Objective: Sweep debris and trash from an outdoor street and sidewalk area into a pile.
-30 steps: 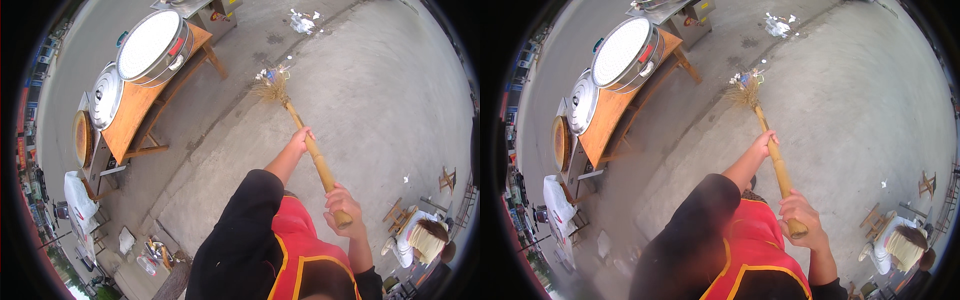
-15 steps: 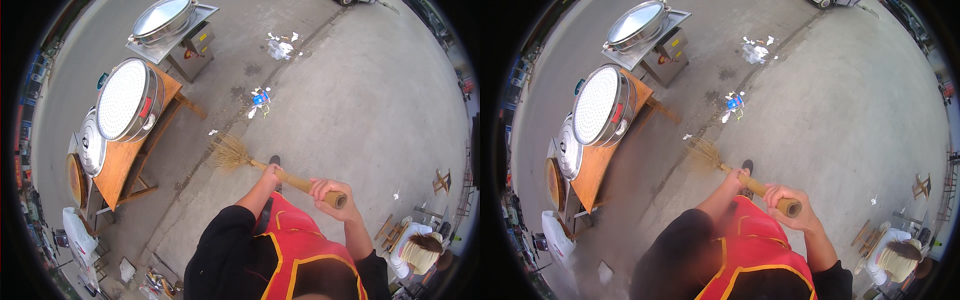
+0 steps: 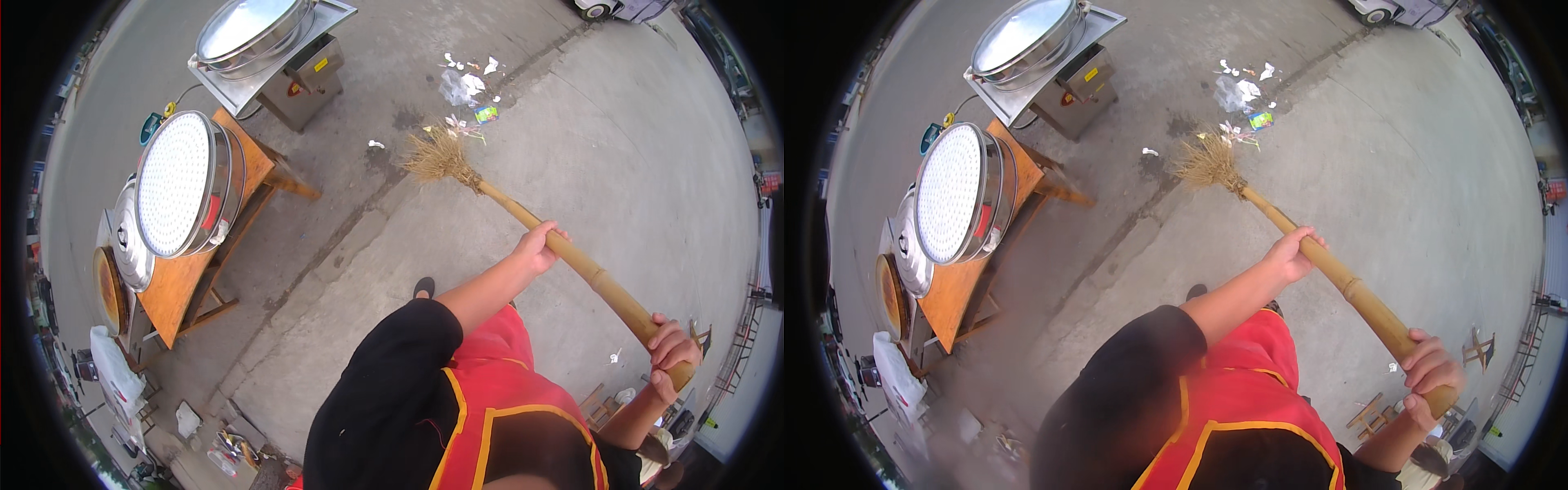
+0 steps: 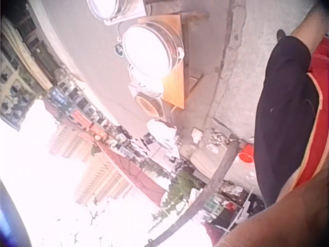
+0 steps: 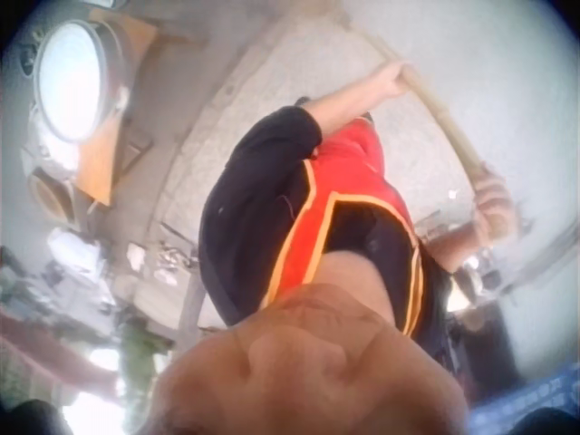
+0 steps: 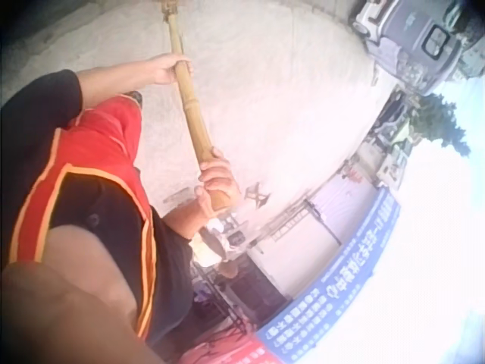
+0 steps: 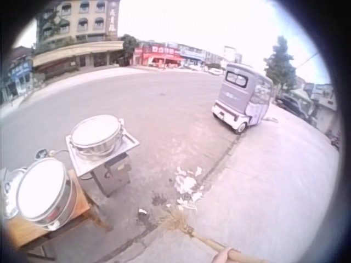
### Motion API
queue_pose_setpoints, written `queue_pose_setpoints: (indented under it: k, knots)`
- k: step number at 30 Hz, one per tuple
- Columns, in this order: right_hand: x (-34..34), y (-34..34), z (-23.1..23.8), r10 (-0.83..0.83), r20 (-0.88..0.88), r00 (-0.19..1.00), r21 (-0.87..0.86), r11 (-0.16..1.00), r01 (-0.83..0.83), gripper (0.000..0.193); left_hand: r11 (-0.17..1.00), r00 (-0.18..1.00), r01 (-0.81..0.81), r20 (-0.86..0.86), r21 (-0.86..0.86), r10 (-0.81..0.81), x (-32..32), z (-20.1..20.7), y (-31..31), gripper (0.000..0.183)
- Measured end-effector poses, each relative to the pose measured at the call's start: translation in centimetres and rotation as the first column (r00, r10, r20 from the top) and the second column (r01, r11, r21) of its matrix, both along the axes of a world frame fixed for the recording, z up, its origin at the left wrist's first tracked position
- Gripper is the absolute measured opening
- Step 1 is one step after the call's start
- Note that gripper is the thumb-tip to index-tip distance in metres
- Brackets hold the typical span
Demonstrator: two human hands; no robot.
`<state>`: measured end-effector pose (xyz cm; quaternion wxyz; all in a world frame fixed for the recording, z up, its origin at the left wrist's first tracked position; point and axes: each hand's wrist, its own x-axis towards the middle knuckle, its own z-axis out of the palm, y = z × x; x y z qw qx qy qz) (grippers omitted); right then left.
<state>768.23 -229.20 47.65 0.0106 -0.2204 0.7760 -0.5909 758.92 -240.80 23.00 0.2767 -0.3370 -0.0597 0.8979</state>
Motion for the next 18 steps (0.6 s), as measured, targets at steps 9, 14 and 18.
queue_pose_setpoints:
  k: [9,14,18]
  knots:
    - [-13.6,-1.9,-11.1,0.430,0.255,0.866,-0.203,0.900,-0.386,0.013,0.946,0.854,-0.184,0.434,-0.267,0.288,-3.4,-14.3,-5.3,0.009]
    - [-19.3,1.6,-12.0,0.477,0.296,0.828,-0.163,0.879,-0.448,0.015,0.972,0.882,-0.159,0.418,-0.174,0.219,-10.6,-17.1,-0.2,0.009]
    - [-23.8,6.2,-9.2,0.404,0.173,0.898,-0.025,0.914,-0.406,0.014,0.972,0.951,-0.161,0.235,-0.172,0.199,-18.5,-15.2,5.8,0.007]
